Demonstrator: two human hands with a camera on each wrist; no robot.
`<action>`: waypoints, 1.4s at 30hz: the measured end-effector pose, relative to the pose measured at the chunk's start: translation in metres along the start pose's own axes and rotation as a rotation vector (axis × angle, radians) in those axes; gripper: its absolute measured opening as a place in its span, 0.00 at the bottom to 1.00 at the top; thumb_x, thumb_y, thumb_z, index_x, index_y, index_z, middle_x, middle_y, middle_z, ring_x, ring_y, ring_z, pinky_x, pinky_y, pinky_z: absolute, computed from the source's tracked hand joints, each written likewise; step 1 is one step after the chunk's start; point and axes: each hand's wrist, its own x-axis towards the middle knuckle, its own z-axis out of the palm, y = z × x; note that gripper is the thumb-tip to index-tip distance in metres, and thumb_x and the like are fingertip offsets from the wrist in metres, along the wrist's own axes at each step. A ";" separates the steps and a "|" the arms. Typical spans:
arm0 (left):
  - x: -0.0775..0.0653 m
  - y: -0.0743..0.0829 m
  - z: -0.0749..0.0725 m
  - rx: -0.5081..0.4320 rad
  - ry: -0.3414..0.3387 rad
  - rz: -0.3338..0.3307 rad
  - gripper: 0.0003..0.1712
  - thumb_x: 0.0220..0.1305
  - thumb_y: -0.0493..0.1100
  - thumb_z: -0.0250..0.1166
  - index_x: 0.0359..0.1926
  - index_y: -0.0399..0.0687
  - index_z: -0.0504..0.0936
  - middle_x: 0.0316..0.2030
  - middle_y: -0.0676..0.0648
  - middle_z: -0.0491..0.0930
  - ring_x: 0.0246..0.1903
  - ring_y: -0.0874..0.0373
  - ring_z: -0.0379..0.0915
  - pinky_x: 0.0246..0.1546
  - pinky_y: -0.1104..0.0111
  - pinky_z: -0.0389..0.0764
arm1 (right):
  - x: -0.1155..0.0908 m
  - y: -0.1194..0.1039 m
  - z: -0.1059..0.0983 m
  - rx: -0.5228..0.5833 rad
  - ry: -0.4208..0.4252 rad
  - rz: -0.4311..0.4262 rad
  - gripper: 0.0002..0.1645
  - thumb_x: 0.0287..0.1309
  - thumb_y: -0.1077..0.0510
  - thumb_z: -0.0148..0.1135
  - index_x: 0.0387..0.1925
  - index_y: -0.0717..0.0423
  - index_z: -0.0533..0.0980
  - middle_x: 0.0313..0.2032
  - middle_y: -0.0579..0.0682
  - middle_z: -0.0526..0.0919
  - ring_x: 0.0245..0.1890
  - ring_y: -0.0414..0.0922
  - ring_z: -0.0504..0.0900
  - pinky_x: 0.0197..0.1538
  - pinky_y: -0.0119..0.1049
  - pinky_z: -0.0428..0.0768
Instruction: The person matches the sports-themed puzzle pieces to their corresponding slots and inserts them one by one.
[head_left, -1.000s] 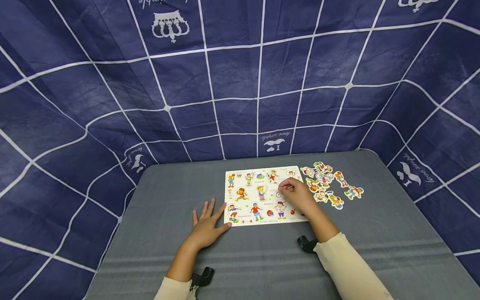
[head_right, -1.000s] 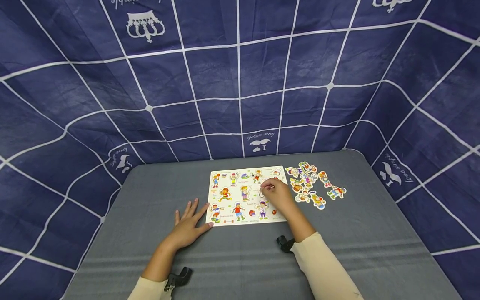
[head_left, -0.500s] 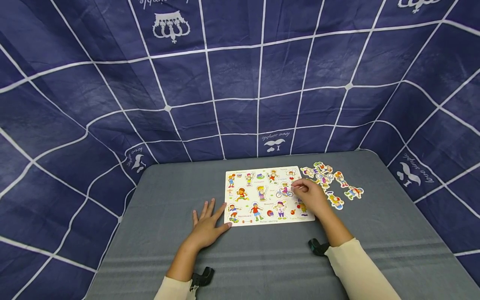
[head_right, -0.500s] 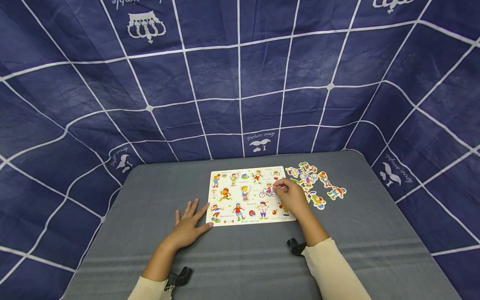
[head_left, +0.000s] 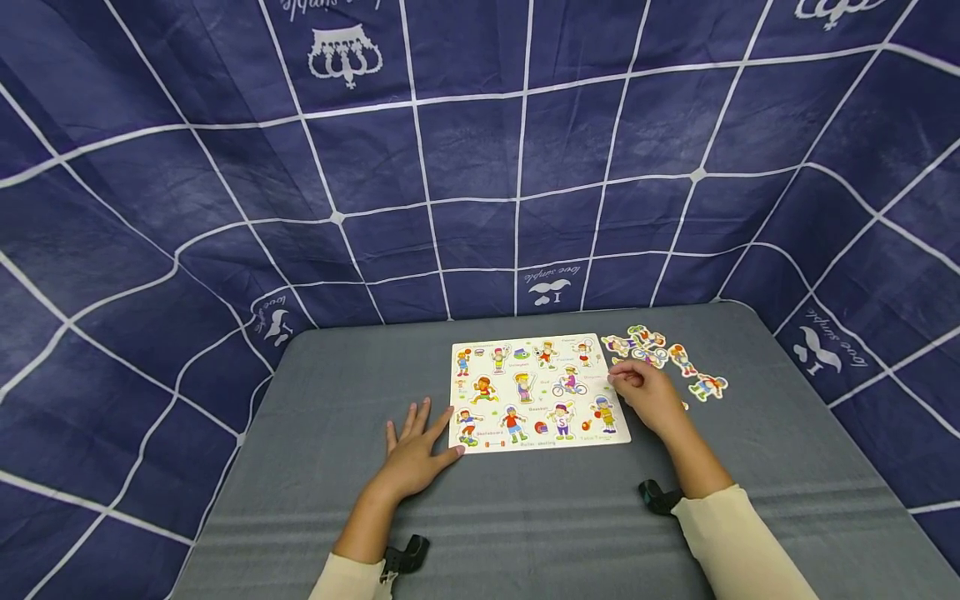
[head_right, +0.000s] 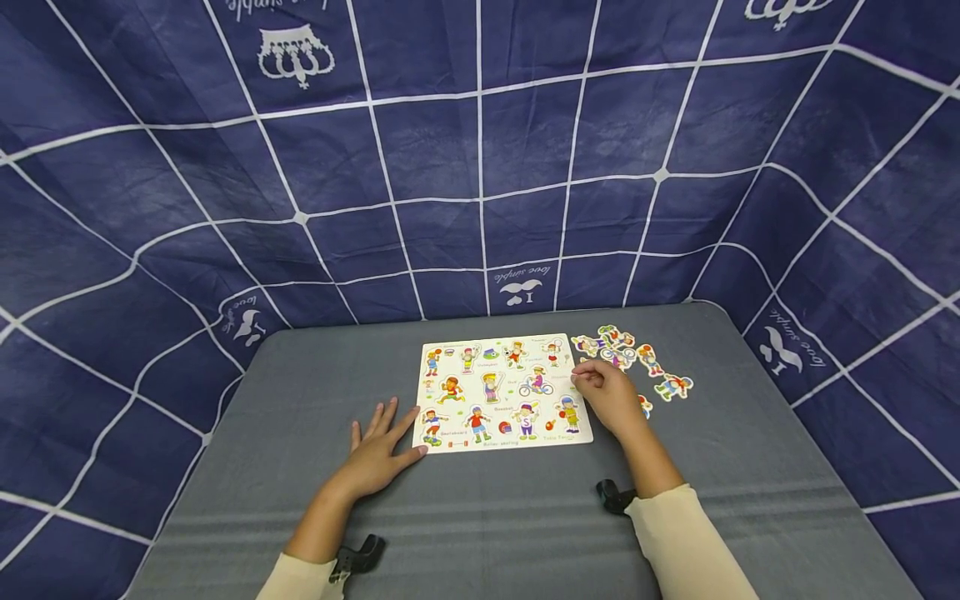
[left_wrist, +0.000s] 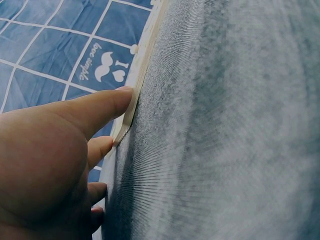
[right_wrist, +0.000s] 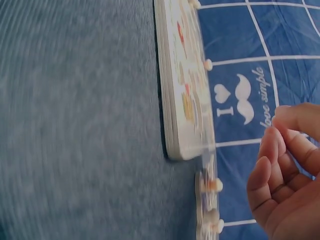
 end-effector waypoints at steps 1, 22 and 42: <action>0.000 0.000 0.000 0.000 0.001 0.000 0.43 0.66 0.67 0.62 0.78 0.66 0.61 0.81 0.40 0.44 0.81 0.38 0.31 0.72 0.31 0.27 | 0.000 0.002 -0.001 0.007 0.002 -0.004 0.09 0.65 0.63 0.64 0.43 0.65 0.82 0.33 0.54 0.82 0.25 0.31 0.74 0.29 0.25 0.75; -0.001 0.002 0.000 -0.003 0.018 0.007 0.42 0.66 0.65 0.63 0.77 0.64 0.62 0.81 0.40 0.45 0.81 0.38 0.32 0.72 0.31 0.28 | -0.002 0.027 -0.028 -0.212 -0.047 0.124 0.12 0.61 0.58 0.67 0.41 0.64 0.81 0.33 0.56 0.87 0.27 0.37 0.76 0.31 0.32 0.72; -0.001 0.001 0.001 -0.005 0.019 0.010 0.42 0.66 0.65 0.63 0.77 0.63 0.63 0.81 0.39 0.45 0.81 0.38 0.32 0.72 0.31 0.28 | 0.008 0.029 -0.031 -0.396 -0.106 0.162 0.12 0.61 0.53 0.64 0.31 0.58 0.76 0.24 0.50 0.79 0.23 0.43 0.73 0.28 0.35 0.67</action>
